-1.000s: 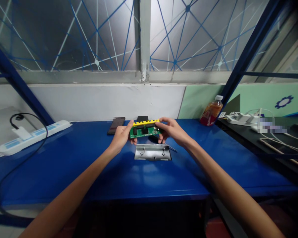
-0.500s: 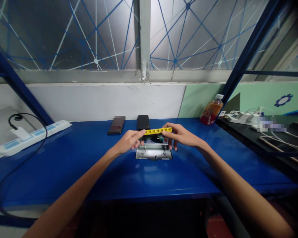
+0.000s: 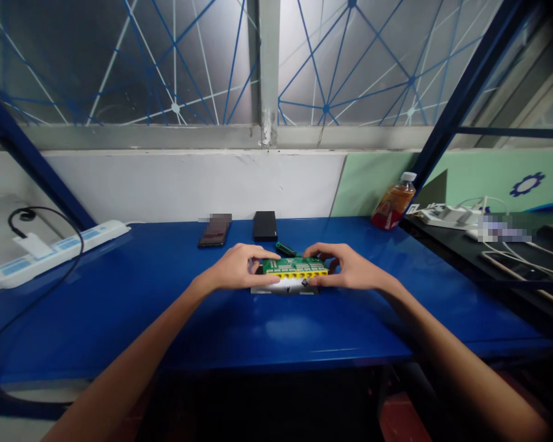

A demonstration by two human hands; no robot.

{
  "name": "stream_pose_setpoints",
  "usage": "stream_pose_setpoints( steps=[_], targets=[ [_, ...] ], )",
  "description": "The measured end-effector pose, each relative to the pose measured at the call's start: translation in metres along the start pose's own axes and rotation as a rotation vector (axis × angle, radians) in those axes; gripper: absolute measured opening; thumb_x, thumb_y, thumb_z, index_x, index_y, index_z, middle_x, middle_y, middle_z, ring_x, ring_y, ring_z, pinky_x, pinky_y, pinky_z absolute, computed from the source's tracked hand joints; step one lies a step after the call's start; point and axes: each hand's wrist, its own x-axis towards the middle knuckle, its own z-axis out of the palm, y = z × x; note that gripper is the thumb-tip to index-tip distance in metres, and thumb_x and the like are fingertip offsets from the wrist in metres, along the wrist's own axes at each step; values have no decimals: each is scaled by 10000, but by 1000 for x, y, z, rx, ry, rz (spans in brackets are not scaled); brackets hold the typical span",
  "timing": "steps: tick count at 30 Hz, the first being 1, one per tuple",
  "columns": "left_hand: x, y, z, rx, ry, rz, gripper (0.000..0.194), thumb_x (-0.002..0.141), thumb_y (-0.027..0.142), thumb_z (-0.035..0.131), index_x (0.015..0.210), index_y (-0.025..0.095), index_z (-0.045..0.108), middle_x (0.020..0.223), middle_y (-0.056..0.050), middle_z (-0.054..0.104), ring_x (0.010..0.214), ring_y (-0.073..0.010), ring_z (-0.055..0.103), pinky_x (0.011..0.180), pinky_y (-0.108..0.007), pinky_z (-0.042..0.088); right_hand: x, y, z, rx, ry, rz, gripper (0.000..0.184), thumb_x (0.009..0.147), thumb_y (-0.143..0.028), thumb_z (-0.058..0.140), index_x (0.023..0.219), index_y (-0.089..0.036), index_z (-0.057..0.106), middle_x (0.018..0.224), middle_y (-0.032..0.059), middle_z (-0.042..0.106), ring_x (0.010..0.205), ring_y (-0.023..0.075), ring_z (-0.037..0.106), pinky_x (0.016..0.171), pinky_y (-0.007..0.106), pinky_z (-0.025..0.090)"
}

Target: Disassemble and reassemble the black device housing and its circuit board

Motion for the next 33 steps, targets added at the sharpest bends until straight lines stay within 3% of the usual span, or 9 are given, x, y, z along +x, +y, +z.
stream_pose_setpoints(
  steps=[5,11,19,29,33],
  targets=[
    [1,-4,5,89,-16,26,715,677,551,716,1305,233,587,999,-97,675,853,-249,596,737,-334,438,0,6,7,-207,-12,-80,640,679,-469,762,1240,-204,604,1090,95,661,830,215,591,709,338,459],
    [1,-6,7,192,-95,41,663,668,584,701,1240,267,594,1136,-92,611,1042,-303,534,869,-419,409,2,7,10,-279,-75,-98,676,651,-587,759,1176,-177,643,984,87,671,782,206,586,680,317,429],
    [0,-12,12,232,-159,60,669,640,593,736,1190,243,589,1274,-105,475,1133,-325,458,923,-468,393,1,4,17,-447,-85,-92,763,623,-701,716,1178,-180,669,990,94,597,797,226,582,661,319,418],
    [-1,-11,14,213,-184,33,728,666,654,693,1281,291,551,1295,-91,481,1150,-325,459,933,-445,390,1,5,16,-469,-73,-66,842,618,-703,719,1289,-217,568,1007,88,581,761,214,568,640,321,423],
    [0,-11,13,217,-208,22,709,712,635,662,1314,287,531,1308,-91,484,1149,-320,468,938,-437,386,-1,4,9,-411,-34,-73,794,627,-693,720,1252,-221,592,985,82,589,755,201,568,641,309,431]
  ],
)
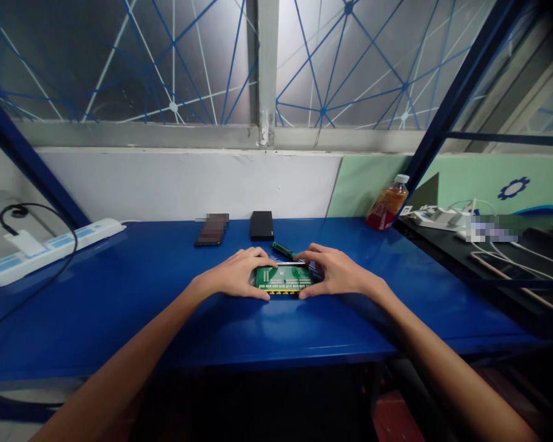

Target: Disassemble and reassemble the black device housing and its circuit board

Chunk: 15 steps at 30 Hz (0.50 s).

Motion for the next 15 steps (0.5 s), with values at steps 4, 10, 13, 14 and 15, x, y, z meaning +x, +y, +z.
stream_pose_setpoints(
  steps=[4,10,13,14,15],
  targets=[
    [0,-1,0,0,6,8,721,708,649,654,1318,283,533,1313,-99,485,1139,-325,471,922,-437,393,3,9,-13,77,174,55,569,738,-622,673,1150,-229,647,956,66,620,673,154,549,649,303,434],
    [1,1,2,-3,23,28,725,716,678,633,1326,299,529,1289,-95,499,1126,-323,478,927,-446,385,48,34,-21,118,120,112,432,794,-603,612,913,-201,717,792,50,684,628,150,564,592,280,396],
    [2,1,3,1,26,38,696,737,672,617,1313,289,544,1291,-97,498,1122,-323,485,924,-448,390,75,42,-16,67,68,83,417,764,-598,645,806,-192,728,667,42,669,574,144,546,568,279,368],
    [2,1,3,-2,28,42,685,745,665,613,1309,283,548,1289,-100,500,1121,-323,488,920,-447,395,80,43,-13,63,64,77,419,756,-603,650,793,-193,728,649,40,663,573,144,547,567,278,364],
    [2,1,4,-8,27,47,676,752,655,612,1308,277,550,1286,-103,501,1123,-322,491,916,-444,400,84,43,-10,52,71,89,435,743,-623,650,774,-195,725,644,41,661,576,149,551,561,277,360]
  ],
)
